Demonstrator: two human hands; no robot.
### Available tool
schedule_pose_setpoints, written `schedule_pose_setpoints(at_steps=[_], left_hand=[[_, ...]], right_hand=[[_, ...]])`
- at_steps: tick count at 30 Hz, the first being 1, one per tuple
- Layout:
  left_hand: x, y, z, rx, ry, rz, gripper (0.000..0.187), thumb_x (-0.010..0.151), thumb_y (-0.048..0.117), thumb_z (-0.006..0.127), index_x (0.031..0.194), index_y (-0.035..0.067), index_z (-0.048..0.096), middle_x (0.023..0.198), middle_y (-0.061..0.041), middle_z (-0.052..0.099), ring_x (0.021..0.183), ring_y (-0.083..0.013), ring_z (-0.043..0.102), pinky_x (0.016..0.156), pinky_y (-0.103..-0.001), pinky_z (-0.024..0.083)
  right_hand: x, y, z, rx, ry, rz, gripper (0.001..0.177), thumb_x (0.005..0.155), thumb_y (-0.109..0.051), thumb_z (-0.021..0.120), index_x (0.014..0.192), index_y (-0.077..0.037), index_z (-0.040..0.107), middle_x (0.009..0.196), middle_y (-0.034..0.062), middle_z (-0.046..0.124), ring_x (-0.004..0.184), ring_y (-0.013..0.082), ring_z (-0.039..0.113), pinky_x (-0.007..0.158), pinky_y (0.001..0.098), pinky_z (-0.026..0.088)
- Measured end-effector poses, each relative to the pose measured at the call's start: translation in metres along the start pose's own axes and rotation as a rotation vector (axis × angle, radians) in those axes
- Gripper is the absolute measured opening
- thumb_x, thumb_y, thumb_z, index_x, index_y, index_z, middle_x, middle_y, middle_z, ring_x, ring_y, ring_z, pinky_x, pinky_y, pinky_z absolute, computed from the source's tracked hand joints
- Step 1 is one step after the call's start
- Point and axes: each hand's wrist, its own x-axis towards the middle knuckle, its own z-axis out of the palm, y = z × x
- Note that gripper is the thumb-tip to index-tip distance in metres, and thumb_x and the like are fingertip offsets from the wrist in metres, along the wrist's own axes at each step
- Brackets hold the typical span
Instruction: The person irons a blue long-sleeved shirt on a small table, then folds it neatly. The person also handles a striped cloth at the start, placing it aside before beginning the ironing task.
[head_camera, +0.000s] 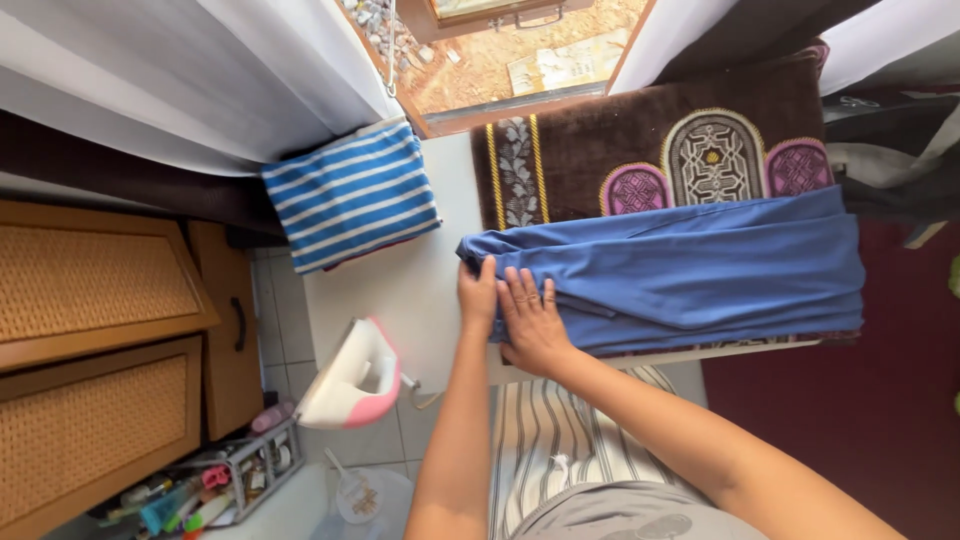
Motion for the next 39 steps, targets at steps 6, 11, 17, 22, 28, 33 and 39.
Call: schedule_pose_setpoints(at_steps=[6,11,17,22,28,33,39], left_hand=[[-0.002,0.004,-0.009,-0.145,-0.104,-0.076,0.039,0.099,0.024,0.056,0.13,0.002,0.054,0.121,-0.007,0.063,0.111,-0.0187,0.059,0.1,-0.033,0.046],[0.006,0.004,-0.018,-0.304,-0.166,-0.128,0.034,0.098,0.015,0.055,0.127,-0.002,0.058,0.118,-0.01,0.064,0.107,-0.0194,0.061,0.096,-0.035,0.049],[0.008,0.036,-0.012,-0.551,-0.212,-0.164,0.033,0.096,0.01,0.05,0.127,-0.001,0.056,0.118,-0.011,0.064,0.104,-0.0206,0.066,0.092,-0.035,0.054],[-0.002,0.082,-0.013,-0.593,-0.178,-0.083,0.034,0.096,0.008,0.051,0.128,-0.001,0.053,0.116,-0.012,0.063,0.103,-0.0228,0.066,0.09,-0.037,0.055],[-0.016,0.137,-0.045,-0.607,-0.086,-0.029,0.036,0.097,0.01,0.051,0.131,-0.002,0.052,0.119,-0.013,0.063,0.105,-0.0235,0.066,0.092,-0.038,0.055],[-0.046,0.195,-0.069,-0.491,-0.024,0.133,0.044,0.097,0.009,0.047,0.137,-0.007,0.051,0.135,-0.017,0.062,0.119,-0.0264,0.064,0.104,-0.038,0.051],[-0.081,0.237,-0.044,-0.291,0.034,0.266,0.043,0.097,0.006,0.046,0.139,-0.006,0.047,0.143,-0.018,0.058,0.129,-0.0269,0.059,0.112,-0.038,0.045]], right_hand=[[-0.005,-0.014,0.004,0.119,-0.065,0.073,0.111,0.072,-0.045,0.078,0.155,0.001,0.021,0.163,0.0263,0.012,0.151,0.0456,0.01,0.116,0.0725,0.011],[-0.006,-0.01,0.043,0.039,0.188,0.066,0.087,0.088,-0.021,0.064,0.163,0.002,0.027,0.168,0.0262,0.026,0.152,0.0445,0.026,0.117,0.0673,0.024],[0.0,-0.001,0.011,0.099,0.368,0.161,0.067,0.083,-0.006,0.058,0.149,-0.02,0.05,0.165,0.0253,0.032,0.147,0.0477,0.033,0.109,0.0698,0.025],[0.016,-0.022,-0.041,0.548,0.286,0.212,0.061,0.089,-0.009,0.059,0.148,-0.025,0.051,0.162,0.0199,0.036,0.15,0.0482,0.027,0.112,0.0782,0.009],[0.028,-0.057,-0.068,0.718,0.255,0.156,0.067,0.089,-0.002,0.052,0.152,-0.028,0.049,0.166,0.015,0.036,0.154,0.0454,0.024,0.113,0.0784,0.004],[0.028,-0.084,-0.08,0.888,0.247,0.033,0.064,0.095,-0.003,0.054,0.154,-0.025,0.044,0.168,0.0145,0.034,0.157,0.0435,0.022,0.117,0.0736,0.002],[0.014,-0.071,-0.092,1.056,0.306,-0.058,0.065,0.094,0.0,0.06,0.154,-0.014,0.042,0.165,0.0156,0.038,0.158,0.039,0.024,0.121,0.0643,0.004]])
